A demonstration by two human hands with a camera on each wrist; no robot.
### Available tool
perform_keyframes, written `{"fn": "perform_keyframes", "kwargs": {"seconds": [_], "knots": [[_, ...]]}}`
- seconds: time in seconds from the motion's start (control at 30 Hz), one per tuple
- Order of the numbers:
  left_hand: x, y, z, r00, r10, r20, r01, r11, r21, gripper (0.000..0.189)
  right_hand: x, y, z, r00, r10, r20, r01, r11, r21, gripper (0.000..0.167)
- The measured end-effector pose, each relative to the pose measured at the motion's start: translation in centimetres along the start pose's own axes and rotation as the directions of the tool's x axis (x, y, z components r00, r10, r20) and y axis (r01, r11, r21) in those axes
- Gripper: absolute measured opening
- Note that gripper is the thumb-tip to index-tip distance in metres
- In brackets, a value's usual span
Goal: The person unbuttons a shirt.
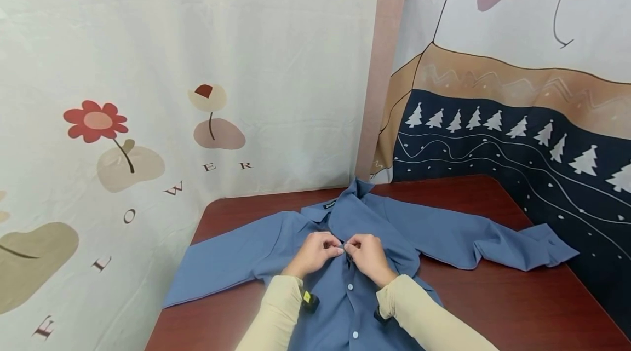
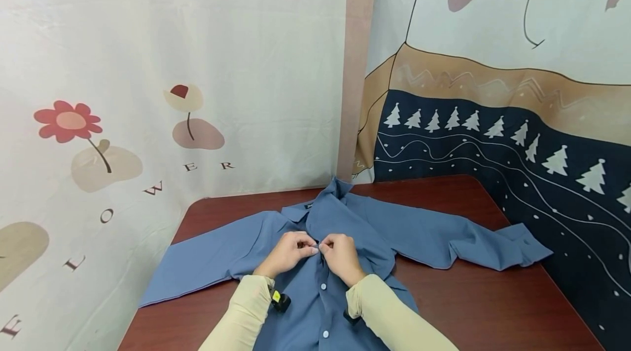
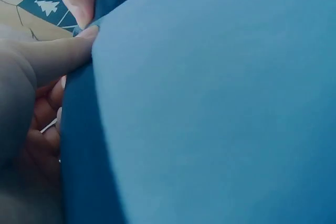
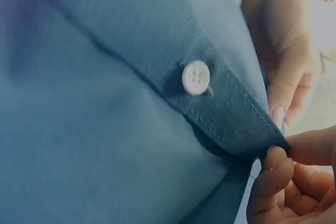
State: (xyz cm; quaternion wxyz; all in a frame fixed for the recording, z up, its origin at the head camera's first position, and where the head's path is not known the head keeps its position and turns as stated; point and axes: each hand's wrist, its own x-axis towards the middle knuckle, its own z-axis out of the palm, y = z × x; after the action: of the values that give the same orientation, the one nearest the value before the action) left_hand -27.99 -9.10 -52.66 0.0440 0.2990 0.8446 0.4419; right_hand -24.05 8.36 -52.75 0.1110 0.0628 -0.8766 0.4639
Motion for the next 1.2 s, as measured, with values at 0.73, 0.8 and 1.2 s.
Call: {"fn": "perform_keyframes", "kwargs": {"seconds": [0.73,0.8,1.2], "knots": [[0.3,-0.3,-0.1,0.996,-0.022,-0.092,0.013,0.995,-0.103,0.008,1.2,0.0,-0.9,0.921,0.318,0.225,-0.389,0.768,0.509,0.015],[0.2,0.2,-0.1,0.994,-0.021,-0.103,0.009,0.994,-0.11,0.008,1.1,-0.5,-1.2,0.919,0.317,0.235,-0.394,0.758,0.519,0.015],[0.4,-0.5,0.0,0.994,-0.011,-0.105,0.002,0.996,-0.084,0.008,1.3,0.0,-0.8,0.903,0.323,0.282,-0.429,0.7,0.571,0.016]]}}
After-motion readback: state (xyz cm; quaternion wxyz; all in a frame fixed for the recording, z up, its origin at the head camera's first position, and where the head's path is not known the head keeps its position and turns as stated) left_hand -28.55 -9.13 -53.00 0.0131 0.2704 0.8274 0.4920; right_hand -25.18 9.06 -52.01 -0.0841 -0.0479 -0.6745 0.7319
